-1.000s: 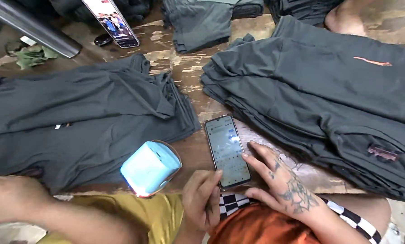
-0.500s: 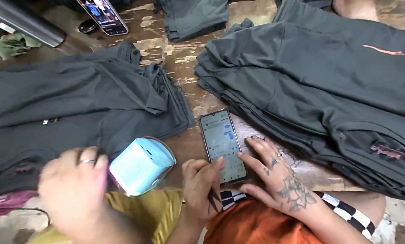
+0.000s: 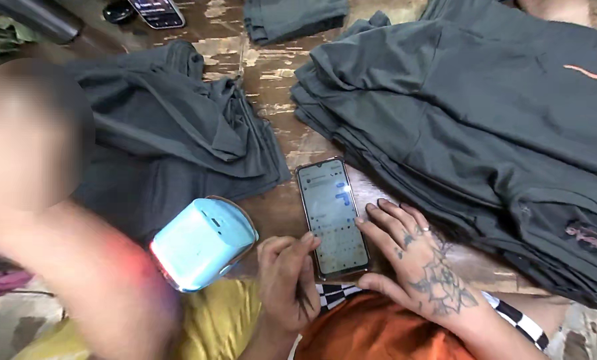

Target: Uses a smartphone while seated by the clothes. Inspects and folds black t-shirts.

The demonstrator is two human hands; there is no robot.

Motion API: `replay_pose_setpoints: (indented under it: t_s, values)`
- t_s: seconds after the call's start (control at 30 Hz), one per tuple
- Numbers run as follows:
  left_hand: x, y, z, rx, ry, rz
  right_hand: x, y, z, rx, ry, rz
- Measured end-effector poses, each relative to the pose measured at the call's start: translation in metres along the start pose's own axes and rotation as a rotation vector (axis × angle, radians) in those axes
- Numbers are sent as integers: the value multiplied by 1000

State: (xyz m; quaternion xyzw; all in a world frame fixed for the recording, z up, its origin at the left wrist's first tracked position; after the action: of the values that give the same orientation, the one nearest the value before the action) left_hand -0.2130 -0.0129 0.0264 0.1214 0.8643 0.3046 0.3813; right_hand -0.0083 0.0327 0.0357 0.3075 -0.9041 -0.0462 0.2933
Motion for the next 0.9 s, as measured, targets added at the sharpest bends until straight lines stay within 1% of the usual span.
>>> replay_pose_setpoints:
  t_s: [0.67, 0.8, 0.9]
  values:
    - [1, 0, 1, -32, 0, -12, -2, -3, 4, 7, -15, -68]
    - [1, -2, 0, -39, -4, -14, -1, -3, 3, 12, -18, -50]
    - [1, -2, 0, -53, -10, -21, 0, -1, 3, 15, -22, 2]
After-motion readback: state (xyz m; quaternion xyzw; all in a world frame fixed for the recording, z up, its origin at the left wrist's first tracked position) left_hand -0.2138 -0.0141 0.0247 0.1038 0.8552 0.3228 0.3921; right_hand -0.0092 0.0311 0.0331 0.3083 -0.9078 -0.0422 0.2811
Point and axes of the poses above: each hand's wrist, its own y-axis towards the middle knuckle, its own z-axis out of the palm, x = y × z, the point moved 2 cm from there along y, towards the middle knuckle, and after that the axes turned 3 degrees about z, right-handed, at the moved point
